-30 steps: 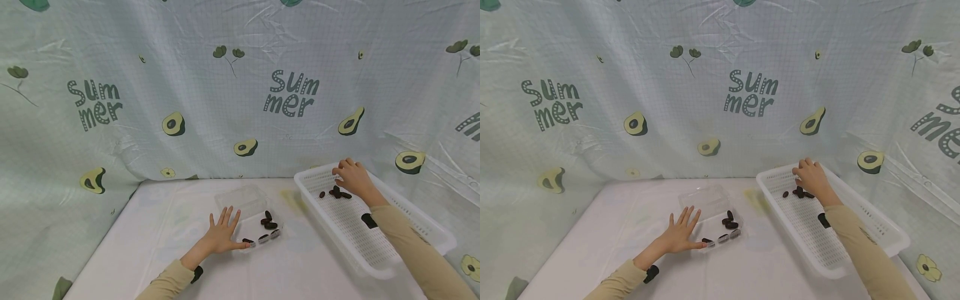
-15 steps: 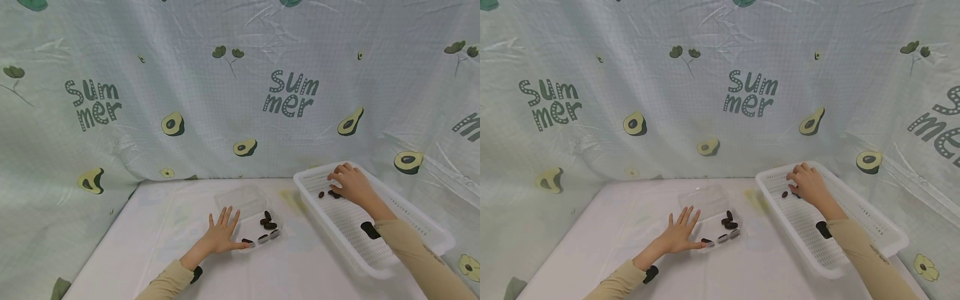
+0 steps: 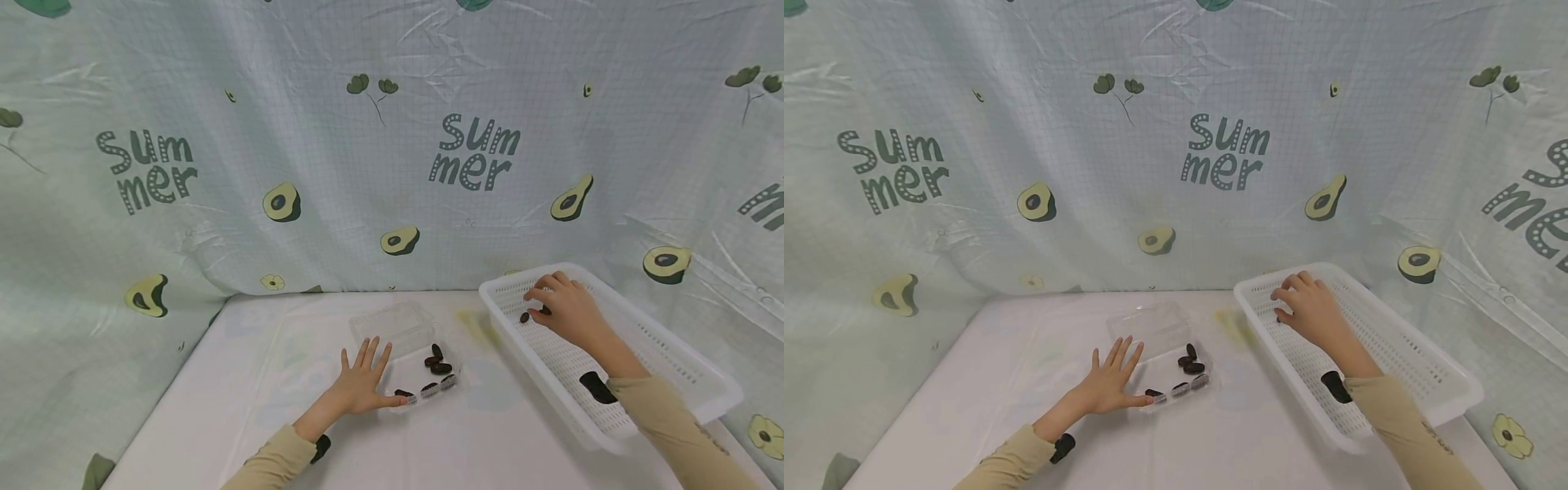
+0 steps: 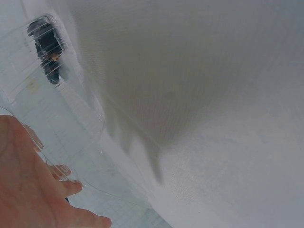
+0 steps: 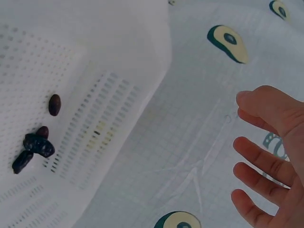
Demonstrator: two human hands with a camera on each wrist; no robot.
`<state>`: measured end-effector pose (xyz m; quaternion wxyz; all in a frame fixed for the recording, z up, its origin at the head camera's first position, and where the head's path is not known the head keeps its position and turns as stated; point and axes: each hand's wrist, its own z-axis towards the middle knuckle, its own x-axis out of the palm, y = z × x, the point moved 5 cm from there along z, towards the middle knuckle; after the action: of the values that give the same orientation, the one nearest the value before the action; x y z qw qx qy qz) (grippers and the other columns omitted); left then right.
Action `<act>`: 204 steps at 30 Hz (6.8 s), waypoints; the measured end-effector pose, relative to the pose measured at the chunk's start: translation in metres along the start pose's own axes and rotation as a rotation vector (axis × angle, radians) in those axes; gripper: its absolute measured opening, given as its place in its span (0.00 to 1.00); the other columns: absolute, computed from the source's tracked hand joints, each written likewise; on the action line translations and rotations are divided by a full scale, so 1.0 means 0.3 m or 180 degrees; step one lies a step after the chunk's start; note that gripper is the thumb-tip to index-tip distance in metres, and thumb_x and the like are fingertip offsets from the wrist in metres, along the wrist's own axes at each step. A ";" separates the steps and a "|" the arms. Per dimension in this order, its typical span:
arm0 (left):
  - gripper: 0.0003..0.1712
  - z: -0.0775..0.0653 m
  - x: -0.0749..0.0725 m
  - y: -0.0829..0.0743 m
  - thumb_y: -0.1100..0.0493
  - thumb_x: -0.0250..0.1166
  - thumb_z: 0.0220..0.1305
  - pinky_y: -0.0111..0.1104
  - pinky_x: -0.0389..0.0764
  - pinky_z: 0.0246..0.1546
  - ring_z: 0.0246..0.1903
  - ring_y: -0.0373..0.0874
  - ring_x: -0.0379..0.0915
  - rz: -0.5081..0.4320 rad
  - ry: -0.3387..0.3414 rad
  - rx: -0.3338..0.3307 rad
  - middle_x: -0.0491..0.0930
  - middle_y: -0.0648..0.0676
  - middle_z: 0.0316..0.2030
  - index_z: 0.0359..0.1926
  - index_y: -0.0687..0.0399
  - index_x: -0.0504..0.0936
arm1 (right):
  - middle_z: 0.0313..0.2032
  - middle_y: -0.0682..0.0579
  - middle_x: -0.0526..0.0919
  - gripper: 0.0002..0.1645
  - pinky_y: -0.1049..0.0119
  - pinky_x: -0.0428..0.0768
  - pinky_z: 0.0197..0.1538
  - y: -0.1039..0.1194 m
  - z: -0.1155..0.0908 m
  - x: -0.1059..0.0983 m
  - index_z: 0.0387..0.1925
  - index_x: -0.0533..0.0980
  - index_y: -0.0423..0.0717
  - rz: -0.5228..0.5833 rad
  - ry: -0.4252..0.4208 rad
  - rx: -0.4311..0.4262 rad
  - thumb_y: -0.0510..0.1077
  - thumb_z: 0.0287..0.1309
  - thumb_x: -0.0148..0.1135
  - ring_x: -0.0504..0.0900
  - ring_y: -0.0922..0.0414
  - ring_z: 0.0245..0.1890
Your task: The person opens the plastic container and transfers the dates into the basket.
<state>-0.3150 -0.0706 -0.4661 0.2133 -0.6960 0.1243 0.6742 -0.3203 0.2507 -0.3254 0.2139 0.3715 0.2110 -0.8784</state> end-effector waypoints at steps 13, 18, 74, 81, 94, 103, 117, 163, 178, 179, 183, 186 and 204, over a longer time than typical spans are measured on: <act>0.59 -0.007 -0.010 -0.006 0.21 0.47 0.46 0.67 0.42 0.55 0.67 0.61 0.37 -0.0099 -0.0130 0.0095 0.42 0.63 0.68 0.70 0.51 0.44 | 0.28 0.51 0.75 0.13 0.63 0.68 0.25 0.140 0.039 -0.023 0.25 0.79 0.50 0.0165 -0.0306 -0.0137 0.40 0.31 0.73 0.71 0.53 0.32; 0.58 0.005 -0.003 -0.006 0.24 0.50 0.47 0.66 0.44 0.55 0.68 0.60 0.36 -0.0019 -0.0010 0.0009 0.41 0.63 0.69 0.69 0.53 0.44 | 0.30 0.51 0.76 0.14 0.61 0.70 0.29 0.194 0.056 -0.022 0.26 0.79 0.50 0.0304 -0.0365 -0.0122 0.40 0.32 0.73 0.72 0.53 0.32; 0.59 0.005 0.006 -0.011 0.22 0.49 0.46 0.66 0.44 0.55 0.68 0.60 0.36 0.0036 -0.0011 -0.0067 0.40 0.62 0.69 0.70 0.52 0.43 | 0.31 0.54 0.72 0.15 0.67 0.61 0.30 0.389 0.075 0.513 0.23 0.77 0.59 -0.0809 0.0789 -0.1005 0.55 0.30 0.74 0.66 0.57 0.32; 0.59 0.007 0.006 -0.009 0.21 0.47 0.45 0.66 0.44 0.56 0.68 0.59 0.36 0.0060 -0.0019 -0.0056 0.40 0.62 0.69 0.70 0.51 0.43 | 0.30 0.55 0.73 0.15 0.62 0.66 0.38 0.400 0.087 0.543 0.23 0.78 0.60 -0.0869 0.0909 -0.1055 0.58 0.30 0.73 0.67 0.57 0.34; 0.59 0.004 0.005 -0.009 0.21 0.48 0.45 0.66 0.45 0.55 0.68 0.59 0.35 0.0004 -0.0005 -0.0061 0.40 0.61 0.69 0.70 0.51 0.43 | 0.30 0.56 0.73 0.15 0.63 0.67 0.36 0.402 0.089 0.570 0.26 0.75 0.60 -0.0815 0.0829 -0.0987 0.55 0.35 0.72 0.68 0.56 0.34; 0.59 0.002 0.003 -0.008 0.22 0.49 0.46 0.66 0.44 0.55 0.68 0.60 0.36 -0.0022 -0.0022 -0.0074 0.39 0.62 0.69 0.70 0.51 0.43 | 0.28 0.57 0.72 0.12 0.64 0.64 0.34 0.402 0.083 0.570 0.27 0.76 0.61 -0.0656 0.0651 -0.0913 0.55 0.38 0.70 0.66 0.57 0.31; 0.59 0.003 0.008 -0.008 0.22 0.49 0.46 0.66 0.44 0.56 0.68 0.60 0.36 -0.0010 -0.0018 -0.0081 0.40 0.62 0.69 0.70 0.51 0.43 | 0.26 0.55 0.70 0.08 0.66 0.61 0.30 0.398 0.073 0.549 0.24 0.75 0.59 -0.0667 0.0227 -0.0882 0.54 0.44 0.66 0.64 0.57 0.28; 0.59 -0.014 0.025 0.010 0.22 0.49 0.46 0.66 0.44 0.55 0.68 0.59 0.35 0.0007 -0.0088 0.0057 0.39 0.62 0.69 0.70 0.51 0.43 | 0.24 0.47 0.74 0.36 0.57 0.66 0.21 0.061 -0.098 -0.106 0.28 0.81 0.45 -0.0149 -0.0812 0.0025 0.64 0.63 0.34 0.69 0.48 0.28; 0.59 -0.027 0.025 0.019 0.22 0.49 0.46 0.65 0.43 0.56 0.68 0.59 0.34 0.0011 -0.0082 0.0099 0.39 0.62 0.69 0.70 0.51 0.42 | 0.23 0.43 0.73 0.39 0.51 0.67 0.20 -0.127 -0.149 -0.164 0.27 0.80 0.41 -0.0582 -0.0841 0.0047 0.64 0.64 0.31 0.69 0.43 0.26; 0.59 -0.027 0.024 0.019 0.22 0.49 0.46 0.66 0.43 0.56 0.68 0.59 0.35 0.0011 -0.0086 0.0110 0.39 0.62 0.69 0.70 0.51 0.43 | 0.23 0.43 0.73 0.39 0.51 0.67 0.19 -0.139 -0.151 -0.159 0.26 0.80 0.41 -0.0620 -0.0838 0.0065 0.64 0.64 0.30 0.69 0.42 0.26; 0.59 -0.029 0.021 0.019 0.22 0.48 0.46 0.66 0.43 0.56 0.68 0.60 0.35 0.0016 -0.0096 0.0140 0.40 0.62 0.69 0.70 0.51 0.42 | 0.23 0.43 0.73 0.39 0.52 0.64 0.21 -0.181 -0.152 -0.134 0.26 0.79 0.41 -0.0793 -0.0813 0.0077 0.63 0.64 0.29 0.69 0.42 0.27; 0.59 -0.028 0.023 0.019 0.21 0.47 0.46 0.66 0.43 0.56 0.68 0.60 0.35 0.0029 -0.0099 0.0144 0.40 0.62 0.69 0.70 0.51 0.42 | 0.22 0.43 0.73 0.40 0.53 0.63 0.20 -0.206 -0.148 -0.119 0.26 0.79 0.41 -0.0945 -0.0814 0.0015 0.62 0.65 0.27 0.69 0.42 0.26; 0.59 -0.025 0.028 0.018 0.22 0.48 0.47 0.65 0.44 0.56 0.68 0.60 0.35 0.0082 -0.0090 0.0122 0.39 0.62 0.69 0.70 0.51 0.42 | 0.24 0.42 0.73 0.28 0.53 0.65 0.21 -0.297 -0.121 -0.051 0.29 0.77 0.41 -0.1126 -0.0481 -0.0118 0.56 0.65 0.38 0.70 0.42 0.28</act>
<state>-0.3103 -0.0779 -0.4751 0.2196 -0.6806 0.1431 0.6841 -0.3376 0.3464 -0.3182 0.0783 0.2576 0.2726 -0.9237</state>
